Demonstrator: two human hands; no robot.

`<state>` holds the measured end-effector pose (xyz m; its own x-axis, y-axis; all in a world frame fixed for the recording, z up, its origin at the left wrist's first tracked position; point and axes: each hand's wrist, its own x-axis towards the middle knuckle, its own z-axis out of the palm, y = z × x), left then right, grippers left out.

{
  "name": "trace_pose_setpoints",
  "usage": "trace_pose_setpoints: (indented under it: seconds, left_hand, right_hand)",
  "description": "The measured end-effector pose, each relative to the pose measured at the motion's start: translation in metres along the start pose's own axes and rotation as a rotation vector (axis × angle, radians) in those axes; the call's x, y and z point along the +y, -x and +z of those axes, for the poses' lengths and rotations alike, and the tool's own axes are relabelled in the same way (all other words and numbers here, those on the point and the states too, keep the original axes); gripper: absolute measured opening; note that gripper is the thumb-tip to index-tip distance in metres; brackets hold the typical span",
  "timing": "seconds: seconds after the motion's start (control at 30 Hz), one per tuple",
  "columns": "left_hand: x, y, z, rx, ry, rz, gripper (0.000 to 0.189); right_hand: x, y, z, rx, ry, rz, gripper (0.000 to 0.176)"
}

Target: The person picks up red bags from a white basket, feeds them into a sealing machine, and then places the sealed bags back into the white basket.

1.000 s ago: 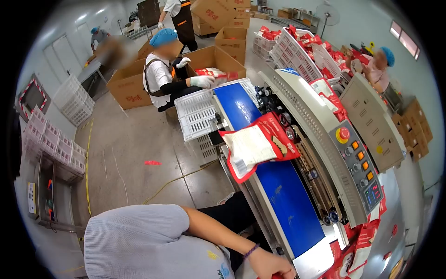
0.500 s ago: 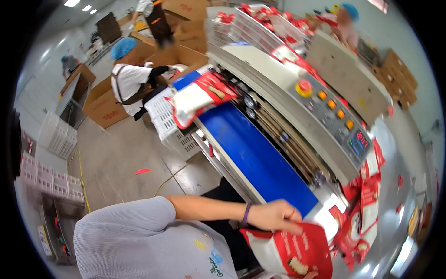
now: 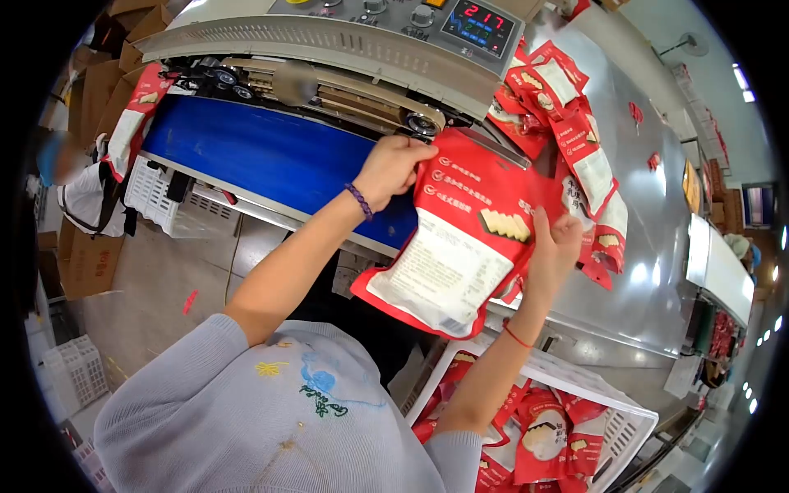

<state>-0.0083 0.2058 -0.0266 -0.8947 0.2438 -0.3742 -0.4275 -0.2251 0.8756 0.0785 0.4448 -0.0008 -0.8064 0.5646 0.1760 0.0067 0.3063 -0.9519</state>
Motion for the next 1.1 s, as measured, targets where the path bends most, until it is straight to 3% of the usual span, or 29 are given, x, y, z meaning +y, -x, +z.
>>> trace_pose_setpoints:
  seconds: [0.1, 0.13, 0.2, 0.27, 0.3, 0.33, 0.37, 0.4, 0.43, 0.47, 0.53, 0.57, 0.6, 0.63, 0.7, 0.73, 0.77, 0.8, 0.83, 0.87, 0.93, 0.97, 1.03, 1.07, 1.1]
  left_hand:
    - [0.003, 0.003, -0.014, 0.061, -0.080, 0.104, 0.024]
    - [0.005, 0.005, -0.017, 0.078, -0.115, 0.114, 0.025]
    - [0.002, 0.001, -0.021, 0.099, -0.167, 0.207, 0.032]
    - [0.010, 0.003, -0.041, 0.189, -0.472, 0.281, 0.037]
    - [0.014, 0.001, -0.056, 0.219, -0.556, 0.315, 0.038]
    - [0.008, -0.010, -0.086, 0.249, -0.679, 0.481, 0.037]
    - [0.018, -0.019, -0.111, 0.189, -0.991, 0.563, 0.034]
    - [0.036, -0.010, -0.111, 0.233, -0.690, 0.254, 0.031]
    - [0.044, -0.011, -0.119, 0.220, -0.662, 0.226, 0.030]
    - [0.043, -0.016, -0.132, 0.260, -0.610, 0.288, 0.032]
    - [0.038, 0.002, -0.158, 0.264, -0.722, 0.676, 0.030]
    - [0.038, 0.016, -0.172, 0.368, -0.755, 0.810, 0.026]
    - [0.046, 0.043, -0.150, 0.443, -0.539, 0.721, 0.025]
    - [0.049, 0.059, -0.134, 0.403, -0.381, 0.752, 0.022]
    - [0.050, 0.093, -0.110, 0.293, -0.263, 0.757, 0.021]
    - [0.047, 0.107, -0.101, 0.204, -0.234, 0.728, 0.021]
    - [0.043, 0.121, -0.089, 0.159, -0.284, 0.773, 0.020]
    - [0.040, 0.134, -0.079, 0.112, -0.334, 0.818, 0.019]
    - [0.034, 0.144, -0.080, -0.060, -0.338, 0.791, 0.020]
    - [0.031, 0.150, -0.075, -0.231, -0.370, 0.762, 0.019]
    - [0.029, 0.153, -0.056, -0.497, -0.494, 0.683, 0.019]
    - [0.024, 0.151, -0.048, -0.588, -0.508, 0.644, 0.022]
    - [0.011, 0.147, -0.038, -0.675, -0.579, 0.528, 0.027]
    - [0.008, 0.143, -0.035, -0.755, -0.615, 0.471, 0.032]
    - [0.004, 0.141, -0.030, -0.833, -0.622, 0.491, 0.041]
  right_hand:
    - [-0.002, 0.002, 0.015, -0.033, -0.043, 0.014, 0.031]
    - [0.009, -0.003, 0.021, -0.035, -0.071, -0.073, 0.032]
    - [0.016, -0.001, 0.025, 0.018, 0.061, -0.090, 0.034]
    - [0.022, 0.001, 0.048, 0.031, 0.056, -0.089, 0.034]
    - [0.022, 0.002, 0.067, 0.024, -0.049, 0.028, 0.033]
    - [0.020, 0.002, 0.084, 0.050, 0.140, -0.031, 0.031]
    - [0.033, 0.000, 0.092, -0.016, 0.103, -0.137, 0.029]
    - [0.019, 0.013, 0.098, 0.027, 0.112, -0.121, 0.029]
    - [0.024, 0.022, 0.098, -0.045, 0.021, -0.159, 0.030]
    - [0.031, 0.031, 0.083, -0.122, -0.075, -0.205, 0.032]
    - [0.019, 0.087, 0.048, -0.227, 0.049, -0.225, 0.033]
    - [0.014, 0.110, 0.023, -0.305, 0.103, -0.238, 0.031]
    - [0.010, 0.133, -0.003, -0.211, 0.227, -0.114, 0.024]
    - [0.015, 0.163, -0.030, 0.005, 0.221, 0.062, 0.023]
    - [0.044, 0.230, -0.105, 0.182, 1.001, 0.140, 0.021]
    - [0.036, 0.269, -0.128, 0.226, 1.319, 0.362, 0.032]
    - [0.043, 0.312, -0.153, 0.222, 1.401, 0.586, 0.049]
    - [0.037, 0.339, -0.163, 0.227, 1.302, 1.011, 0.070]
    - [0.035, 0.363, -0.171, 0.170, 1.224, 1.276, 0.083]
    - [0.058, 0.401, -0.189, 0.071, 1.135, 1.310, 0.084]
    - [0.076, 0.423, -0.182, 0.129, 0.937, 1.051, 0.082]
    - [0.075, 0.418, -0.178, 0.267, 0.827, 0.948, 0.078]
    - [0.023, 0.358, -0.142, 0.441, 0.517, 0.714, 0.068]
    - [-0.001, 0.322, -0.129, 0.477, 0.317, 0.577, 0.063]
    - [-0.022, 0.296, -0.113, 0.422, 0.302, 0.412, 0.055]
